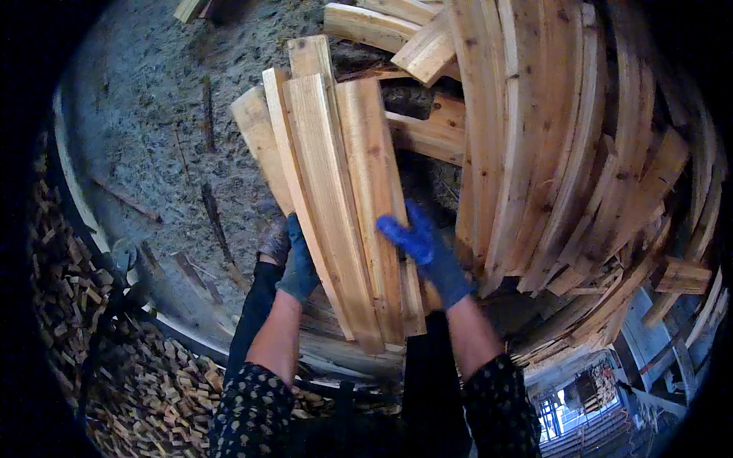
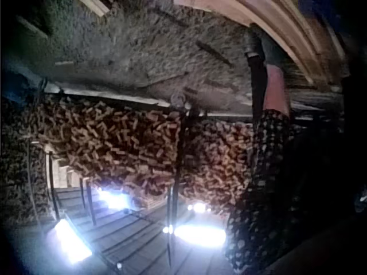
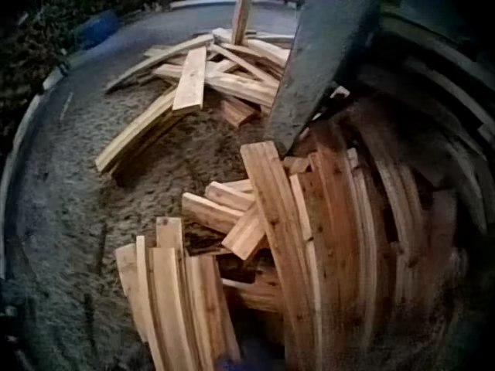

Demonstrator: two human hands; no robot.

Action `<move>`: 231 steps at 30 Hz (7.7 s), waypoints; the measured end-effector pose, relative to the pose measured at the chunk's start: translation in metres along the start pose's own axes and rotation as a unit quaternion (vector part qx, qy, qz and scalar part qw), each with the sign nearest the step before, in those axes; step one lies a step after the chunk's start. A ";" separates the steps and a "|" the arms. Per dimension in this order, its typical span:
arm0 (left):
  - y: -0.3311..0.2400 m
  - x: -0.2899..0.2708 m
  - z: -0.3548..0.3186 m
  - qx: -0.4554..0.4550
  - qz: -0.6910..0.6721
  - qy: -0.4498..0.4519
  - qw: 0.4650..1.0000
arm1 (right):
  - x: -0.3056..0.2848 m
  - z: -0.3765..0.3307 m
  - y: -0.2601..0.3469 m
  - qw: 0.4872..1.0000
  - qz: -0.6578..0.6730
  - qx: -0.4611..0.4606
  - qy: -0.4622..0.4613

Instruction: The person repeatedly picks up bundles of light-colored wooden planks from a large pile on the floor and arranges them into a neat stack on a metal rack. The person wears blue gloves and uses both hands to lift and align the planks, working in a warehouse environment filled with wood.

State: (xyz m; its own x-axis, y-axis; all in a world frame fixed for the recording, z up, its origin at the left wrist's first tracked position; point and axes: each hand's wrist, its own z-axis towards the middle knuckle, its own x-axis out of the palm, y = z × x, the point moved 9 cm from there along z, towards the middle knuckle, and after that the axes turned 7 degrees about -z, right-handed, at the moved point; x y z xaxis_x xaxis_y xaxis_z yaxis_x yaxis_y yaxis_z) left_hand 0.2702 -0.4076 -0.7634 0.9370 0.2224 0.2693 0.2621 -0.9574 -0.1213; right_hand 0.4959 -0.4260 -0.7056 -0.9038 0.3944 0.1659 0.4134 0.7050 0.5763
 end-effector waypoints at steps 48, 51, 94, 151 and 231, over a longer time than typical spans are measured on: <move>-0.045 0.064 -0.169 -0.005 0.081 0.068 0.994 | 0.103 -0.149 0.053 0.981 0.094 0.167 -0.007; -0.046 0.075 -0.205 -0.083 0.022 0.042 0.995 | 0.117 -0.173 0.093 0.982 0.075 0.170 0.016; -0.451 0.092 -0.664 0.561 -0.072 0.136 0.813 | 0.475 -0.366 0.537 0.909 -0.329 -0.178 0.185; -0.616 -0.198 -0.706 0.454 0.346 -0.650 0.501 | 0.780 -0.246 0.500 0.548 -0.485 -0.663 0.158; 0.036 0.245 -0.080 0.117 0.193 0.162 0.961 | -0.241 -0.109 0.168 0.736 -0.516 -0.283 -0.335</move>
State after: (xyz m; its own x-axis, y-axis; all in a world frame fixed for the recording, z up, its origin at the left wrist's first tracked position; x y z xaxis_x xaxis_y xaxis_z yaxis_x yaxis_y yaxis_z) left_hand 0.4904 -0.4023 -0.6254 0.8640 -0.2456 0.4395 -0.0096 -0.8808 -0.4734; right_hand 0.7716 -0.4666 -0.5614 -0.3690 0.1568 -0.9161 -0.7382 0.5495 0.3913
